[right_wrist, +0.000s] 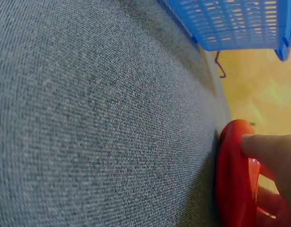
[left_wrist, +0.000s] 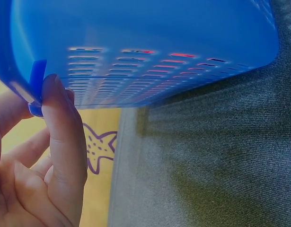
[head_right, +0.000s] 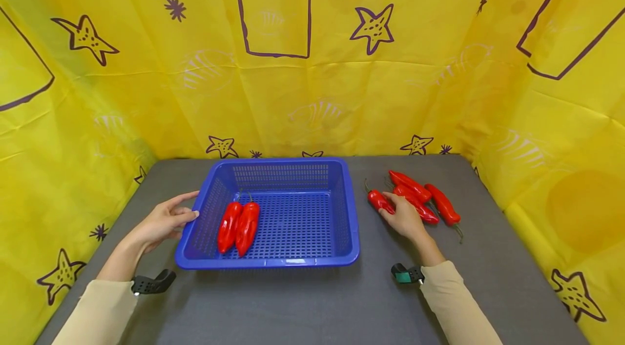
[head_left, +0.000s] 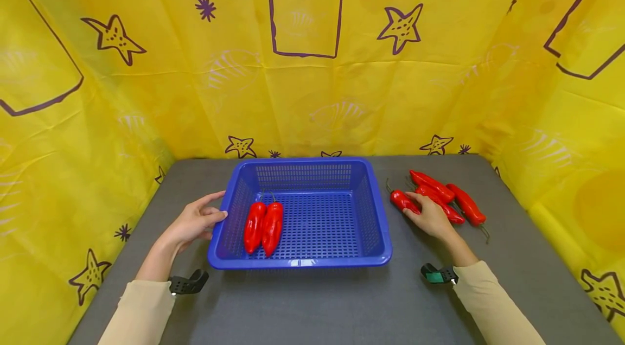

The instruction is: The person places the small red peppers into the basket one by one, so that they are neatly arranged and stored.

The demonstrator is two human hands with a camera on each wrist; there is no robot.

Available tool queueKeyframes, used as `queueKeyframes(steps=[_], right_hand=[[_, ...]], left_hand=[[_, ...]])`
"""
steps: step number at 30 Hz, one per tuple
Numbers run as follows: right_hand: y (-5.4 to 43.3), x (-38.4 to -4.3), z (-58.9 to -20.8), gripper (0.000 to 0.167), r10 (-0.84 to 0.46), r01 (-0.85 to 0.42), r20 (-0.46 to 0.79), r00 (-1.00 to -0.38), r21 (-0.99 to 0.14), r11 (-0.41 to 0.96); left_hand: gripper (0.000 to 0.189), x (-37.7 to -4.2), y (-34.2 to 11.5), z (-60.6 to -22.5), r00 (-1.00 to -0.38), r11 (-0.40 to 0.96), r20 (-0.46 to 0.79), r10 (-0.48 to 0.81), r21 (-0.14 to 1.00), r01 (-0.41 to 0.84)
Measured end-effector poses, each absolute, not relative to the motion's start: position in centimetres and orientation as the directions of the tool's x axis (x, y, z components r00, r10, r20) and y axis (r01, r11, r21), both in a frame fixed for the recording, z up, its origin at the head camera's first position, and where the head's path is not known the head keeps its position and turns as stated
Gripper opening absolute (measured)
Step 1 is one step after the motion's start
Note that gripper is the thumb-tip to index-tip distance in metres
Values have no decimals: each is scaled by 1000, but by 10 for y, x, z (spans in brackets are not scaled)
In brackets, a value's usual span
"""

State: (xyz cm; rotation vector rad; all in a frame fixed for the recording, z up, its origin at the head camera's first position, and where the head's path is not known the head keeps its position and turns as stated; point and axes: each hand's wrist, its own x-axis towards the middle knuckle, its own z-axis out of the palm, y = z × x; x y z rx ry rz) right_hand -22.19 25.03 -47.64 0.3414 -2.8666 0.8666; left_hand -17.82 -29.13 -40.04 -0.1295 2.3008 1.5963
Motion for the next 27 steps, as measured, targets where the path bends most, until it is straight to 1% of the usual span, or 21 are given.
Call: queueKeyframes(steps=[7, 19, 27], right_hand=[[247, -223, -476, 47, -177, -249, 183, -967, -527, 813], [248, -223, -477, 49, -151, -223, 174, -973, -552, 803], [248, -225, -470, 51, -161, -226, 162, -973, -568, 792]], left_hand=[[70, -177, -291, -400, -939, 352, -327, 109, 896, -272], [70, -177, -289, -398, -940, 368, -326, 102, 890, -269], [70, -177, -290, -398, -941, 368, -323, 103, 891, -265]])
